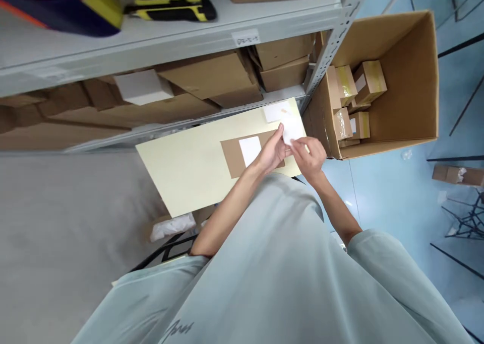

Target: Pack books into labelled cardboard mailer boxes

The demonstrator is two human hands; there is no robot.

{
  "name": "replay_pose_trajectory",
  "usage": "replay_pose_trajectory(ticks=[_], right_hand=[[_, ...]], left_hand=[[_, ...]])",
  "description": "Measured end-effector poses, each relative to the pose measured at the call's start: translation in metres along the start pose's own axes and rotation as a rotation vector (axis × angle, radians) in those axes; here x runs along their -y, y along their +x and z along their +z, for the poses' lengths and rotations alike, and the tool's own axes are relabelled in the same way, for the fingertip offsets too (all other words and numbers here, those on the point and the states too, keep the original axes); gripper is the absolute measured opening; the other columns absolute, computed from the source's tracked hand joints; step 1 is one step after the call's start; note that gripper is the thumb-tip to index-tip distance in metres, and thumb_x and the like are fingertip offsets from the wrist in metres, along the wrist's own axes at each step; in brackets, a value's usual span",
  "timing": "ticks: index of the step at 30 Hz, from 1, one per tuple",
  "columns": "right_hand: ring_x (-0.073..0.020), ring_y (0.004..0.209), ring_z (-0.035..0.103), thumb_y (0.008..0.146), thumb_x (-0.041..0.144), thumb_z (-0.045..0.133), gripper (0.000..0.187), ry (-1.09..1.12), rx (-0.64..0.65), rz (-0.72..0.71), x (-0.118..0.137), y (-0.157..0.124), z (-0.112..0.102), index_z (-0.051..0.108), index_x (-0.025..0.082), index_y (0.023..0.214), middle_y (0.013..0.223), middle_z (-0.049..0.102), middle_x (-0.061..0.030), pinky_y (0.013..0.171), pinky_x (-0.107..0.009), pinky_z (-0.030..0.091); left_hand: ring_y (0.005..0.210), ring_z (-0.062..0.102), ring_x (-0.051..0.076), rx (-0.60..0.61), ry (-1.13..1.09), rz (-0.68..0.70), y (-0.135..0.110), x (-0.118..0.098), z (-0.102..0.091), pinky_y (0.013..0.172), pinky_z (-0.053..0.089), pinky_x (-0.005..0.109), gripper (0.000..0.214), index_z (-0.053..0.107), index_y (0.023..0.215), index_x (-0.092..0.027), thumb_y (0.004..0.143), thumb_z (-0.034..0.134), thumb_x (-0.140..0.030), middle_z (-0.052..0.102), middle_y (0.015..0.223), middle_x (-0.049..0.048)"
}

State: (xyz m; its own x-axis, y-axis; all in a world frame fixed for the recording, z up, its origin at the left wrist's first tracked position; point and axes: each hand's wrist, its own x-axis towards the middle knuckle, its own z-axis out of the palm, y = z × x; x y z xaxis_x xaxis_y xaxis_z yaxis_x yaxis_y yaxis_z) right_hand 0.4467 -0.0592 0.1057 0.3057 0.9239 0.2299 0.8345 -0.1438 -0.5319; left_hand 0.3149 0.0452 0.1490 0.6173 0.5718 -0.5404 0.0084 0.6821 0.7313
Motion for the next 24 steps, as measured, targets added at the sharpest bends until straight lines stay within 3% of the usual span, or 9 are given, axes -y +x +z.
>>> replay_pose_trajectory(ticks=[3, 6, 11, 15, 17, 21, 24], right_hand=[[-0.0265, 0.106, 0.079, 0.115, 0.052, 0.07, 0.03, 0.064, 0.106, -0.281, 0.021, -0.024, 0.01, 0.085, 0.027, 0.119, 0.112, 0.085, -0.0126, 0.092, -0.04, 0.061], [-0.0296, 0.118, 0.079, 0.114, 0.055, 0.07, 0.033, 0.185, 0.202, -0.409, 0.041, -0.034, 0.014, 0.085, 0.027, 0.121, 0.124, 0.085, -0.0149, 0.099, -0.045, 0.063], [-0.0349, 0.147, 0.07, 0.112, 0.063, 0.068, 0.046, 0.512, 0.307, -0.237, 0.068, -0.026, 0.002, 0.084, 0.025, 0.132, 0.161, 0.069, -0.0211, 0.117, -0.055, 0.064], [-0.0306, 0.139, 0.078, 0.106, 0.077, 0.07, 0.064, 0.764, 0.634, -0.122, 0.083, -0.018, -0.008, 0.083, 0.027, 0.144, 0.15, 0.081, -0.0133, 0.121, -0.05, 0.065], [-0.031, 0.144, 0.077, 0.105, 0.077, 0.071, 0.065, 0.805, 0.722, -0.111, 0.091, -0.016, -0.013, 0.084, 0.028, 0.145, 0.151, 0.083, -0.0099, 0.128, -0.05, 0.061], [-0.0319, 0.156, 0.069, 0.109, 0.079, 0.064, 0.073, 0.833, 0.731, -0.125, 0.106, -0.017, -0.022, 0.076, 0.026, 0.158, 0.165, 0.074, -0.0069, 0.133, -0.05, 0.057], [-0.0325, 0.154, 0.069, 0.108, 0.079, 0.064, 0.083, 0.856, 0.715, -0.148, 0.115, -0.022, -0.028, 0.063, 0.026, 0.172, 0.175, 0.064, -0.0061, 0.128, -0.047, 0.062]], left_hand=[[0.123, 0.084, 0.034, -0.052, -0.259, 0.039, -0.062, 0.019, -0.019, 0.103, 0.07, 0.04, 0.054, 0.085, 0.115, -0.016, 0.084, 0.098, -0.058, 0.088, 0.125, 0.0162], [0.106, 0.086, 0.028, -0.182, -0.294, 0.121, -0.097, 0.039, -0.042, 0.093, 0.07, 0.032, 0.052, 0.085, 0.103, -0.016, 0.07, 0.109, -0.048, 0.089, 0.111, 0.0112], [0.093, 0.089, 0.029, -0.295, -0.206, 0.166, -0.135, 0.056, -0.065, 0.088, 0.073, 0.036, 0.077, 0.084, 0.103, -0.015, 0.064, 0.107, -0.077, 0.089, 0.098, 0.0115], [0.085, 0.089, 0.03, -0.286, 0.002, 0.103, -0.166, 0.056, -0.075, 0.08, 0.073, 0.036, 0.08, 0.084, 0.101, -0.014, 0.065, 0.104, -0.083, 0.088, 0.089, 0.0134], [0.082, 0.088, 0.03, -0.308, 0.075, 0.1, -0.18, 0.056, -0.078, 0.076, 0.072, 0.036, 0.08, 0.085, 0.096, -0.014, 0.066, 0.102, -0.086, 0.088, 0.089, 0.0151], [0.086, 0.089, 0.03, -0.41, 0.045, 0.203, -0.203, 0.056, -0.075, 0.079, 0.073, 0.037, 0.08, 0.086, 0.093, -0.015, 0.076, 0.09, -0.092, 0.089, 0.094, 0.0169], [0.092, 0.09, 0.03, -0.381, 0.012, 0.305, -0.219, 0.055, -0.068, 0.082, 0.073, 0.037, 0.068, 0.089, 0.1, -0.017, 0.078, 0.097, -0.081, 0.09, 0.105, 0.0153]])
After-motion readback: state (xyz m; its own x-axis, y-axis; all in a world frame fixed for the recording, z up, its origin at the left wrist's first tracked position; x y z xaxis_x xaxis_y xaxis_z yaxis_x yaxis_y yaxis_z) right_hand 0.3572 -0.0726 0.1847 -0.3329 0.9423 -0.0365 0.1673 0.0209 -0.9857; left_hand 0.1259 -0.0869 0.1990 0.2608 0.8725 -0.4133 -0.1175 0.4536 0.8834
